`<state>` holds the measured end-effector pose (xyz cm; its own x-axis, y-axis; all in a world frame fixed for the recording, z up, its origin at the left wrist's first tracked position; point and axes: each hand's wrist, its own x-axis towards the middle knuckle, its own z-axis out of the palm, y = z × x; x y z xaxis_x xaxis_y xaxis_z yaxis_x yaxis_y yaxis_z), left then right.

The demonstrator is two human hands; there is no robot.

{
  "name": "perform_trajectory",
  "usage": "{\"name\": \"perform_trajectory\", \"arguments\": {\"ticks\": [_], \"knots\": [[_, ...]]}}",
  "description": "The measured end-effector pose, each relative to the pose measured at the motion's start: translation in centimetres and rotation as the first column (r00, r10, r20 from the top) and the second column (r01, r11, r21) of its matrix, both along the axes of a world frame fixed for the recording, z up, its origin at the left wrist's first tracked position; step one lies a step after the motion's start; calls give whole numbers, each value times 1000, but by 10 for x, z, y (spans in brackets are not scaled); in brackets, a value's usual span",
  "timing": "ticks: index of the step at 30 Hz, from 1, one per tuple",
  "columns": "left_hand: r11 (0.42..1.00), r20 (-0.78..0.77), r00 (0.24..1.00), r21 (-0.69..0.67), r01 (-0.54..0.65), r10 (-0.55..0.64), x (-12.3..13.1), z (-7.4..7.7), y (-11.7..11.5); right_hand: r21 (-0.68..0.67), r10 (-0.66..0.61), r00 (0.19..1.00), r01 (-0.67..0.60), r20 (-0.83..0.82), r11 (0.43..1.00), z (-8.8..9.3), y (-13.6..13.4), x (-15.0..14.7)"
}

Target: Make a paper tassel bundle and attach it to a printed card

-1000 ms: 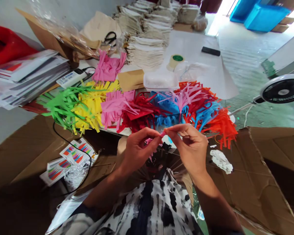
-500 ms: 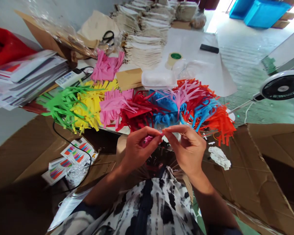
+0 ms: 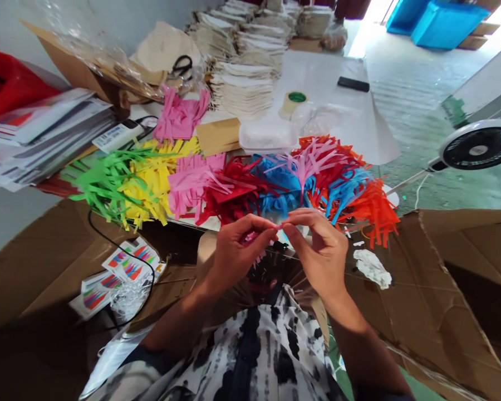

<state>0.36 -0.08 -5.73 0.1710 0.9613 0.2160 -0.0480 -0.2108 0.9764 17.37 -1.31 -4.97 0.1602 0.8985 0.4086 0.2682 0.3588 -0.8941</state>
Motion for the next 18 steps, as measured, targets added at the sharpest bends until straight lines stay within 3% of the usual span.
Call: {"name": "perform_trajectory", "arguments": {"ticks": [8, 14, 16, 18], "knots": [[990, -69, 988, -38, 136, -139, 0, -4, 0, -26, 55, 977, -51, 206, 998, 0, -2, 8], [975, -90, 975, -113, 191, -201, 4, -15, -3, -16, -96, 995, 96, -19, 995, 0, 7, 22], [978, -78, 980, -120, 171, -181, 5, -18, -3, -91, -32, 998, 27, -52, 996, -1, 11, 25], [980, -56, 983, -108, 165, -172, 5, -21, -1, -189, 124, 992, -117, 21, 975, -2, 14, 25]]}}
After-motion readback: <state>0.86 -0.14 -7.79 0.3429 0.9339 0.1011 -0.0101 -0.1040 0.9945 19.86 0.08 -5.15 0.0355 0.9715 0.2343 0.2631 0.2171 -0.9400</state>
